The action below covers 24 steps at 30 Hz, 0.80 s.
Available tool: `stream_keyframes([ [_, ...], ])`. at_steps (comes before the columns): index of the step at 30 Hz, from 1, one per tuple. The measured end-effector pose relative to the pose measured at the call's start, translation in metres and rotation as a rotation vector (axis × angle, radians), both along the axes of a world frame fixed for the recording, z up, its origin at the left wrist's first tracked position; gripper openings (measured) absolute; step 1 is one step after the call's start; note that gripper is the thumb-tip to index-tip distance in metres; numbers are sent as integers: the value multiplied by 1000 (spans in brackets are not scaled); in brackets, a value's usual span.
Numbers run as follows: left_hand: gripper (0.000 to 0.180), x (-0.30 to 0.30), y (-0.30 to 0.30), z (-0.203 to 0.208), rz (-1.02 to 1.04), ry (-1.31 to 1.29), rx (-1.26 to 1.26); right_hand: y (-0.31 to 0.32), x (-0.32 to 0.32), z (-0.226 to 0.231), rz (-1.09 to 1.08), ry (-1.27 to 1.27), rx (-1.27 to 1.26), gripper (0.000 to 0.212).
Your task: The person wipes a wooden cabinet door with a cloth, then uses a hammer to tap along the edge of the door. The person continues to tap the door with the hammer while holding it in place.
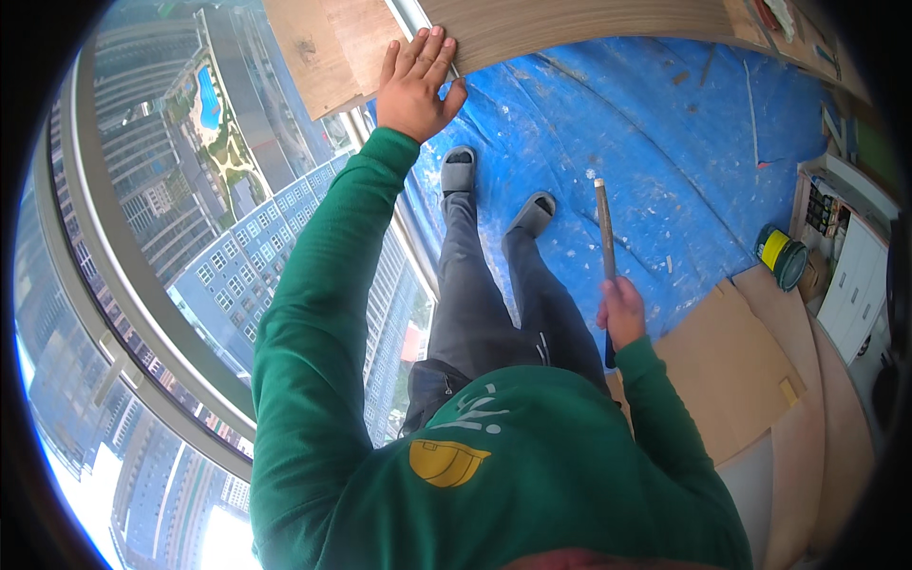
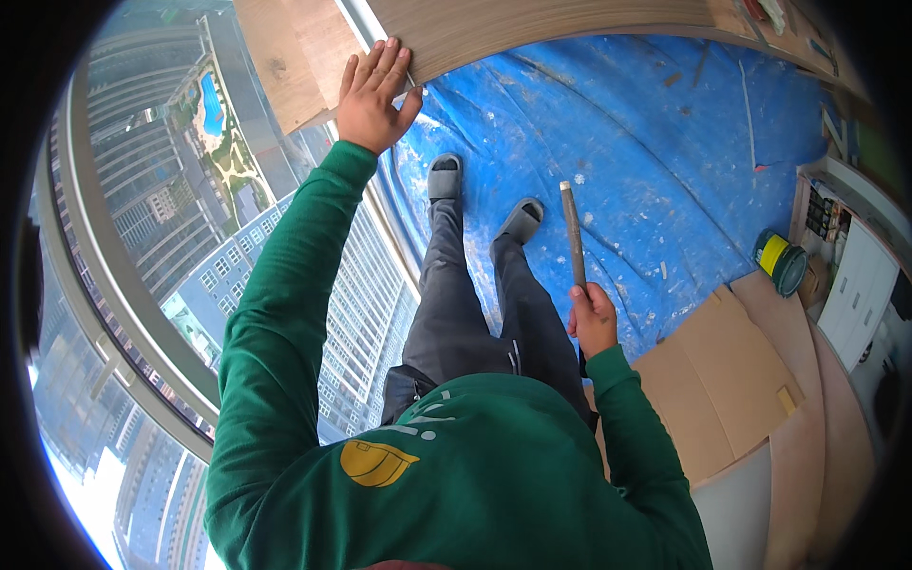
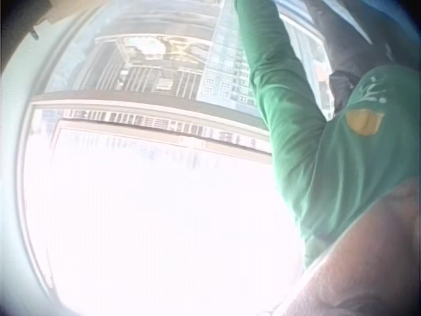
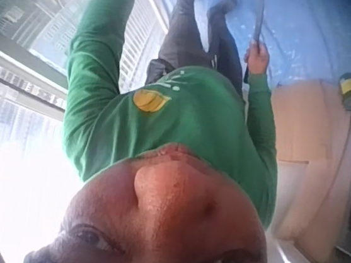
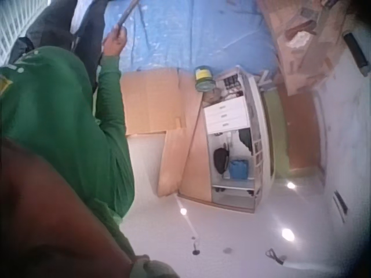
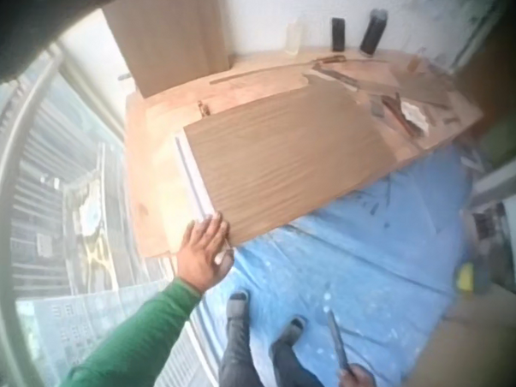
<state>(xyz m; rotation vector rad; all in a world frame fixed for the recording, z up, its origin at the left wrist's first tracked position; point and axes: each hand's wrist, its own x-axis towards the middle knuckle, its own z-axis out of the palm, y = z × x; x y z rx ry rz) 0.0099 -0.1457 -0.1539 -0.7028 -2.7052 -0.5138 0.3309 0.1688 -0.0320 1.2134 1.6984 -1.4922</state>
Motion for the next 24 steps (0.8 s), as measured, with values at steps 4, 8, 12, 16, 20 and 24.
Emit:
stream_keyframes([
  [4,55,-1,3,-8,11,47,71,-36,-31,-17,-68,77,-79,28],
  [8,55,-1,5,-7,33,75,108,-74,-68,-29,-92,220,-124,30],
  [12,55,0,3,-12,53,92,154,-99,-106,-38,-12,330,-116,32],
  [16,54,3,-1,-21,54,66,185,-118,-124,-59,14,373,-91,33],
  [20,48,-31,-7,17,-11,2,272,-124,-136,-70,4,413,-75,36],
  [24,34,-142,14,43,-38,40,503,-139,-161,-89,-99,458,-103,38],
])
